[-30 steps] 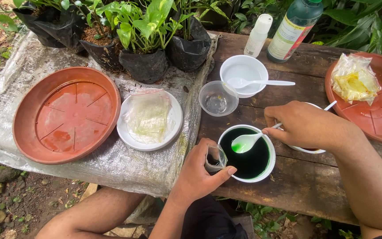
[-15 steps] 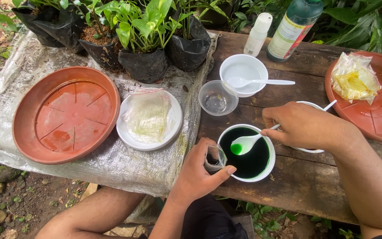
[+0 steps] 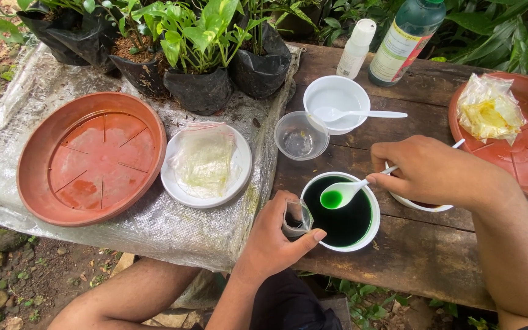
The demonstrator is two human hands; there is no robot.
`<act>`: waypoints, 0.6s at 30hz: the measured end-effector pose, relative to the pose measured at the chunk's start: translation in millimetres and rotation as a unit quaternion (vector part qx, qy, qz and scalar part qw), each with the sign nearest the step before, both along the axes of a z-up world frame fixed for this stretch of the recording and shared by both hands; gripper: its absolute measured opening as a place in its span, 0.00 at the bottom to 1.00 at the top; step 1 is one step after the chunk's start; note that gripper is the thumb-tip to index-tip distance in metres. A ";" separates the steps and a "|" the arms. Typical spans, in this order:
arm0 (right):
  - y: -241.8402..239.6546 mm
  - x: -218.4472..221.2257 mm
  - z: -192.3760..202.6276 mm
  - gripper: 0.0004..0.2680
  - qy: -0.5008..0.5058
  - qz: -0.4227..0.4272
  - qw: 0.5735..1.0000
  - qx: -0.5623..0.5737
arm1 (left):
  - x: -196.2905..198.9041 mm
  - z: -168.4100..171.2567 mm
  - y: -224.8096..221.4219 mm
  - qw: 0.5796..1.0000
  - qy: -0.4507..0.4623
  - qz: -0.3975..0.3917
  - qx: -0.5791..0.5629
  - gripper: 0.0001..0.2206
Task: A person is manually filling small plastic bags with colored liquid samples using a spoon at a wooden workspace.
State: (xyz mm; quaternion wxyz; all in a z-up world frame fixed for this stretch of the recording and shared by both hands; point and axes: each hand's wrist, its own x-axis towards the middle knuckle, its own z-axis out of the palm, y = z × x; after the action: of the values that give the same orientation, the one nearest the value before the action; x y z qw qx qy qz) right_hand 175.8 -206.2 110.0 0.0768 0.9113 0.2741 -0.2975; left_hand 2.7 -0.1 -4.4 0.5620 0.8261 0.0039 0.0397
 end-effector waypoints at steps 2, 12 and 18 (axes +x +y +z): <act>-3.4 -1.4 4.8 0.11 -0.013 -0.008 1.000 0.018 | -0.1 -0.2 0.2 1.000 -0.001 0.000 -0.001 0.18; -2.9 -29.2 15.6 0.09 -0.073 -0.001 0.990 0.118 | -0.1 -2.4 0.3 1.000 0.016 0.002 0.006 0.20; 4.6 -40.7 6.7 0.10 -0.096 0.044 0.982 0.157 | 0.3 3.3 -0.6 1.000 0.017 0.003 0.007 0.21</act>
State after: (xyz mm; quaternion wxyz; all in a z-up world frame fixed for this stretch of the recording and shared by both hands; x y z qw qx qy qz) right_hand 135.0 -201.5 116.8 -0.0282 0.9232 0.3490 -0.1584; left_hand 3.0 -0.7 -1.1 0.5563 0.8303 0.0156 0.0279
